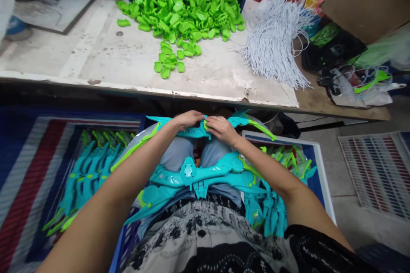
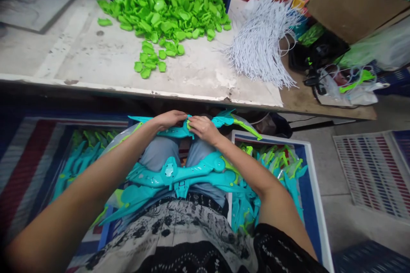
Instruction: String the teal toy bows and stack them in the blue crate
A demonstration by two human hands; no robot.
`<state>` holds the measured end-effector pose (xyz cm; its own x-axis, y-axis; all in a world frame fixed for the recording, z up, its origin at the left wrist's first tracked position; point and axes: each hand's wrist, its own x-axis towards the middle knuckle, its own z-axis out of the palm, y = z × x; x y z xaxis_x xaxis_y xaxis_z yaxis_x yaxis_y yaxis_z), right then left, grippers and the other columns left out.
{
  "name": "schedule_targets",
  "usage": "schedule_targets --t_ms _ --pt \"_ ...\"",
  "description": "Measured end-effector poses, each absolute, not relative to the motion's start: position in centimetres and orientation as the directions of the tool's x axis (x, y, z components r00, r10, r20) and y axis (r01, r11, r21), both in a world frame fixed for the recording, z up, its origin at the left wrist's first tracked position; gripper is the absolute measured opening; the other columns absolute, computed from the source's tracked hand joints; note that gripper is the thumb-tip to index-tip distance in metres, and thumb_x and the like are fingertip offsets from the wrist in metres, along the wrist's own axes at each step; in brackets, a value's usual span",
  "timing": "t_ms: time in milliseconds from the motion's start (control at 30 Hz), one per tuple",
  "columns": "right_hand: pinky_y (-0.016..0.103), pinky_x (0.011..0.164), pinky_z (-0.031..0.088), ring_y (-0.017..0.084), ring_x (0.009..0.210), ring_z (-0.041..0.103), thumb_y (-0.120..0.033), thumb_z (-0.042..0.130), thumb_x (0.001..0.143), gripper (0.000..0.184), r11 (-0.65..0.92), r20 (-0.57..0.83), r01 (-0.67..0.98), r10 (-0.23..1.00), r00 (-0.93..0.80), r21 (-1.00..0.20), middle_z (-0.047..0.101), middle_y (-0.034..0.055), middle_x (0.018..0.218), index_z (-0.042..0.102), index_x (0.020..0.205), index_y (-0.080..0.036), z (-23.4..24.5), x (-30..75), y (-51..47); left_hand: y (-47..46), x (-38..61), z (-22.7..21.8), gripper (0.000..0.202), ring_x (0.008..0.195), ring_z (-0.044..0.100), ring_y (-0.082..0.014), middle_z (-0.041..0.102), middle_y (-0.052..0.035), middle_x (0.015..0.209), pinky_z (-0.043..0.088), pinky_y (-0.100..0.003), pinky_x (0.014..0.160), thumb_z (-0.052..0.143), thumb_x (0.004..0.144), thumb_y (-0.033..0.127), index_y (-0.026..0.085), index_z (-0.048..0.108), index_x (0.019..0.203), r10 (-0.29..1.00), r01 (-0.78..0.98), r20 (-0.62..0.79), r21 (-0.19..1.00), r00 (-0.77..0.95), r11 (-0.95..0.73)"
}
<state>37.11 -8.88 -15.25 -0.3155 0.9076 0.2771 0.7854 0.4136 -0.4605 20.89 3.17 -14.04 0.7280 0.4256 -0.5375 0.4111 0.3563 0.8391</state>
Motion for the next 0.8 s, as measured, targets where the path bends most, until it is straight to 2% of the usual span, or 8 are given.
schedule_targets --t_ms 100,233,333,433,533,633,733,800 --pt "0.040 0.097 0.045 0.023 0.117 0.058 -0.033 0.055 0.090 0.027 0.297 0.211 0.770 0.954 -0.213 -0.565 0.066 0.0117 0.118 0.062 0.112 -0.020 -15.1 36.7 -9.0 3.1 20.8 -14.1 0.027 0.056 0.042 -0.0092 0.052 0.0024 0.062 0.031 -0.022 0.051 0.064 0.074 0.037 0.012 0.063 0.085 0.448 0.453 -0.508 0.861 0.736 0.232" --pt "0.041 0.096 0.047 0.025 0.115 0.058 -0.035 0.073 0.073 0.064 -0.053 -0.003 0.717 0.998 0.070 -0.695 0.060 0.0120 0.126 0.048 0.131 -0.021 -14.7 36.4 -8.5 2.6 21.1 -13.8 0.040 0.059 0.046 -0.0094 0.053 0.0022 0.068 0.034 -0.020 0.051 0.067 0.071 0.030 0.012 0.058 0.105 0.513 0.474 -0.499 0.860 0.699 0.190" --pt "0.039 0.092 0.049 0.025 0.109 0.062 -0.034 0.077 0.067 0.071 -0.212 -0.223 0.685 0.972 0.073 -0.697 0.066 0.0112 0.116 0.050 0.130 -0.018 -14.3 36.5 -7.3 2.3 21.4 -13.7 0.040 0.059 0.047 -0.0095 0.053 0.0020 0.068 0.036 -0.021 0.052 0.068 0.069 0.025 0.012 0.057 0.105 0.536 0.508 -0.539 0.833 0.651 0.221" --pt "0.036 0.087 0.050 0.023 0.102 0.065 -0.034 0.079 0.065 0.071 -0.258 -0.300 0.706 0.952 0.068 -0.659 0.069 0.0080 0.108 0.051 0.128 -0.019 -14.0 36.5 -6.5 2.4 21.5 -13.8 0.038 0.057 0.047 -0.0093 0.051 0.0029 0.065 0.036 -0.021 0.051 0.069 0.068 0.025 0.012 0.058 0.103 0.555 0.513 -0.528 0.835 0.643 0.200" --pt "0.036 0.087 0.049 0.023 0.103 0.064 -0.038 0.077 0.068 0.070 -0.220 -0.263 0.751 0.963 0.064 -0.622 0.068 0.0078 0.112 0.051 0.130 -0.020 -13.8 36.4 -6.8 2.4 21.4 -13.8 0.040 0.065 0.053 -0.0124 0.058 -0.0008 0.074 0.042 -0.022 0.058 0.065 0.073 0.028 0.011 0.057 0.108 0.572 0.516 -0.467 0.852 0.674 0.088" --pt "0.036 0.088 0.047 0.025 0.105 0.062 -0.038 0.071 0.074 0.052 -0.083 -0.183 0.825 0.983 -0.025 -0.559 0.067 0.0105 0.114 0.059 0.121 -0.018 -12.6 36.5 -7.0 1.1 20.9 -13.3 0.042 0.087 0.060 -0.0189 0.064 -0.0068 0.095 0.048 -0.029 0.077 0.060 0.079 0.029 0.014 0.055 0.117 0.677 0.558 -0.296 0.805 0.674 -0.203" --pt "0.031 0.083 0.047 0.021 0.093 0.064 -0.029 0.054 0.087 0.021 0.025 -0.008 0.861 0.999 -0.033 -0.508 0.071 0.0075 0.099 0.069 0.098 -0.018 -10.1 36.4 -5.0 -1.8 20.2 -12.9 0.032 0.111 0.053 -0.0250 0.059 -0.0124 0.118 0.043 -0.036 0.095 0.048 0.088 0.030 0.017 0.056 0.117 0.714 0.605 -0.057 0.581 0.698 -0.545" --pt "0.031 0.083 0.046 0.020 0.090 0.062 -0.024 0.043 0.092 0.026 0.056 0.163 0.878 0.986 0.025 -0.475 0.070 0.0070 0.095 0.069 0.094 -0.019 -8.4 35.9 -2.1 -3.8 19.8 -13.0 0.042 0.123 0.045 -0.0307 0.048 -0.0176 0.135 0.038 -0.041 0.101 0.051 0.087 0.035 0.014 0.053 0.124 0.648 0.580 0.015 0.430 0.761 -0.692"
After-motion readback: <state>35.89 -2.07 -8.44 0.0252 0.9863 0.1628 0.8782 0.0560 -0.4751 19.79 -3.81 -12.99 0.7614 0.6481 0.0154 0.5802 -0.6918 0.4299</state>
